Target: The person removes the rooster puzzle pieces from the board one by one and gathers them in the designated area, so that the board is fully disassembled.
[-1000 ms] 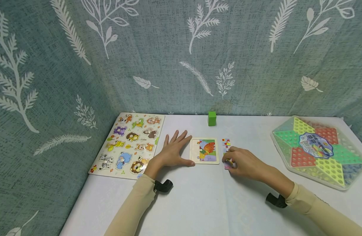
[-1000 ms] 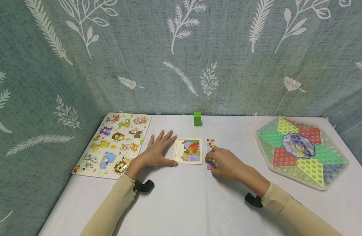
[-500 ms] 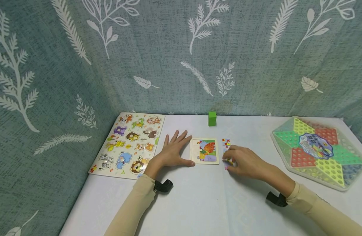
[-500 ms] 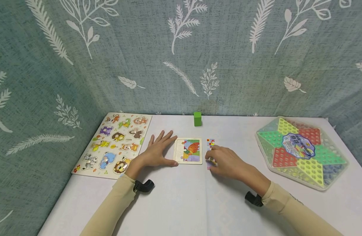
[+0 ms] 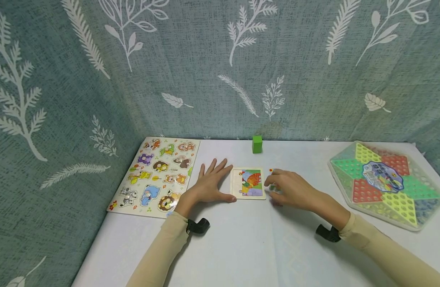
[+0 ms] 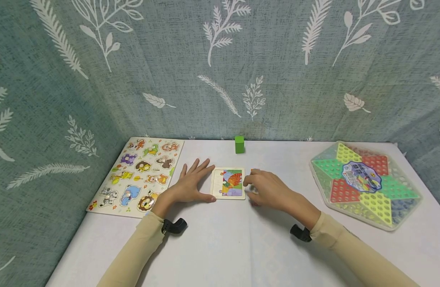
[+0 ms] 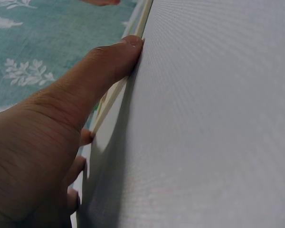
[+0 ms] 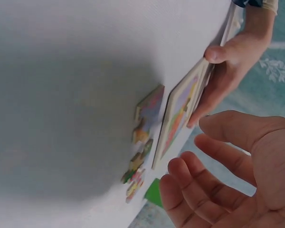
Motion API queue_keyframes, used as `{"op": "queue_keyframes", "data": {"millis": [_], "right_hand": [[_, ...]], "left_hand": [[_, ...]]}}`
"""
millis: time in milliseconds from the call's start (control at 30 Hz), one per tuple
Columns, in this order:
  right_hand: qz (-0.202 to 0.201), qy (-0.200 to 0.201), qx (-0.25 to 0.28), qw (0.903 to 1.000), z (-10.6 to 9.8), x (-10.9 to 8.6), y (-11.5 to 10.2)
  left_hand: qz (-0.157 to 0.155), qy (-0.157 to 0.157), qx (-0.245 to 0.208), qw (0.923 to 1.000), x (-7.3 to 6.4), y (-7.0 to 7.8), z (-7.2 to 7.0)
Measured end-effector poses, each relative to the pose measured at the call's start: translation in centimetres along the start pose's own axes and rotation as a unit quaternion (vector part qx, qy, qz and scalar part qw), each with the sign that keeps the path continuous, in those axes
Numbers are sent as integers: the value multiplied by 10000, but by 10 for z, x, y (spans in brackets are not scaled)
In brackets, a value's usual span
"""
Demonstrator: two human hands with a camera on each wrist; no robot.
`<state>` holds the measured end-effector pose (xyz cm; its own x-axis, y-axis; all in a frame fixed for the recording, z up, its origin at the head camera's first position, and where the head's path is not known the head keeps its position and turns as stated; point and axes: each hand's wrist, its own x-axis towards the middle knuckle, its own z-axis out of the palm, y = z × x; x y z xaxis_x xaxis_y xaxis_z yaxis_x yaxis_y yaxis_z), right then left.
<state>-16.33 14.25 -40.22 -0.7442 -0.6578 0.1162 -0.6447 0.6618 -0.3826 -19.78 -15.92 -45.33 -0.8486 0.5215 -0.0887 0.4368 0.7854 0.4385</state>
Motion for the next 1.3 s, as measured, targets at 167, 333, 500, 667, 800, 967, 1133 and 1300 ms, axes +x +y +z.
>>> {"op": "queue_keyframes", "data": {"millis": [167, 333, 500, 667, 800, 967, 1133, 1300], "right_hand": [[9, 40, 28, 10000, -2, 12, -2], [13, 28, 78, 10000, -2, 24, -4], [29, -26, 181, 9998, -1, 35, -7], [52, -115, 228, 9997, 3, 49, -7], [54, -205, 249, 9995, 8, 60, -6], [138, -345, 264, 9990, 12, 70, -8], [11, -311, 134, 9994, 17, 76, -8], [-129, -217, -45, 9997, 22, 82, -8]], "left_hand": [[-12, -28, -27, 10000, 2, -1, -1], [0, -16, -22, 10000, 2, -2, -1], [-3, -26, 6, 10000, 1, -2, -1], [-7, -3, 3, 10000, 0, -1, -1], [1, 11, -2, 10000, 0, -2, -1], [25, -6, -104, 9999, -1, -1, -1], [17, -22, -120, 9999, 0, -1, 0], [25, -18, -118, 9999, 0, -1, 1]]}}
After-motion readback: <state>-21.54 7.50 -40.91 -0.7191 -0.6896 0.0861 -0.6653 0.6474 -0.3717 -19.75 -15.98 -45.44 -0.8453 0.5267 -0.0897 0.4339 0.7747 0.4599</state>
